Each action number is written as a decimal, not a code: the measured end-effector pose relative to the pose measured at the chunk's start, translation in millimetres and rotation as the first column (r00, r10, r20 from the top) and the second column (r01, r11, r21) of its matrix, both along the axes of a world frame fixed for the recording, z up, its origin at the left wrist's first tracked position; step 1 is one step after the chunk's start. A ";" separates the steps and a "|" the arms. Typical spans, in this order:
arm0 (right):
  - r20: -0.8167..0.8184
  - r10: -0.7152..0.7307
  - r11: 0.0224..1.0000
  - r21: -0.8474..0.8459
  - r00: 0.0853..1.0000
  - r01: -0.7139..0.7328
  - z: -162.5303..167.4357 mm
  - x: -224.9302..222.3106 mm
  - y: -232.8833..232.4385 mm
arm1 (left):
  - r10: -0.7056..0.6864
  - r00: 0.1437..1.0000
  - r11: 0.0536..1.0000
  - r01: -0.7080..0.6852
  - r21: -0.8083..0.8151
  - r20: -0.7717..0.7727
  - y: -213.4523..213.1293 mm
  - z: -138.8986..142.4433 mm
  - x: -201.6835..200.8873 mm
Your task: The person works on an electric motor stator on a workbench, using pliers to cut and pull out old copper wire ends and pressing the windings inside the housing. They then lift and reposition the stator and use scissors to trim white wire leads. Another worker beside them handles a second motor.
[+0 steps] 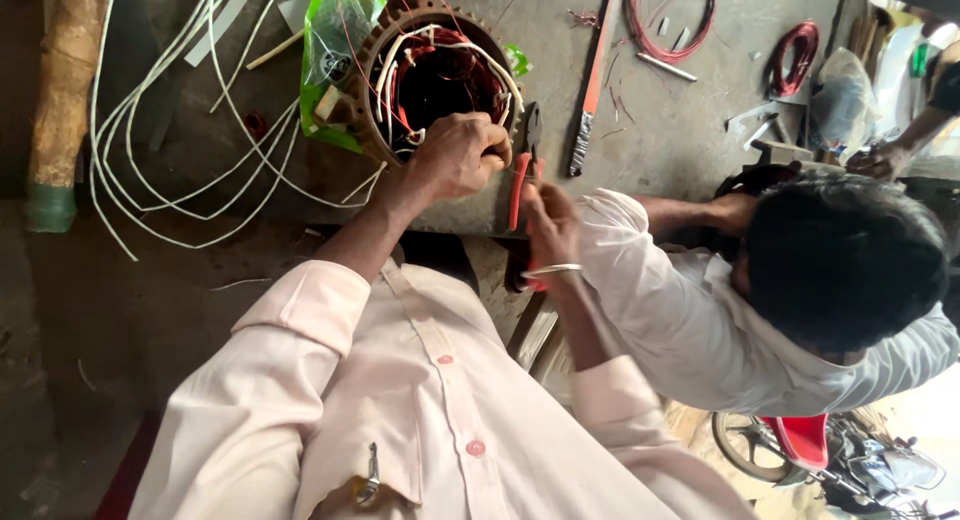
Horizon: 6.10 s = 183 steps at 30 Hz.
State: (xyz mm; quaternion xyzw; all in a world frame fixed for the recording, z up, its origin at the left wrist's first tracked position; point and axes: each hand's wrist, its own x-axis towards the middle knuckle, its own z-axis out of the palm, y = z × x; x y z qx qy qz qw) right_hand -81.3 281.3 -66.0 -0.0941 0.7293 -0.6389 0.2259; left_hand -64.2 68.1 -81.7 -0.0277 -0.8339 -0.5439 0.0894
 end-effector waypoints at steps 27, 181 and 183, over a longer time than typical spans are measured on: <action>0.084 -0.178 0.983 -0.029 0.980 0.181 -7.0 -4.6 -7.5 | -0.028 1.000 1.000 0.028 -0.013 0.000 -4.2 10.5 5.0; -0.591 0.729 0.615 0.787 -0.346 -0.049 36.2 -108.3 -2.2 | 0.086 0.996 0.994 -0.083 -0.077 0.036 12.2 7.8 15.8; -0.538 0.753 0.562 0.825 -0.379 -0.053 48.9 -113.3 9.6 | 0.100 0.995 0.992 -0.101 -0.075 -0.019 12.6 6.7 16.1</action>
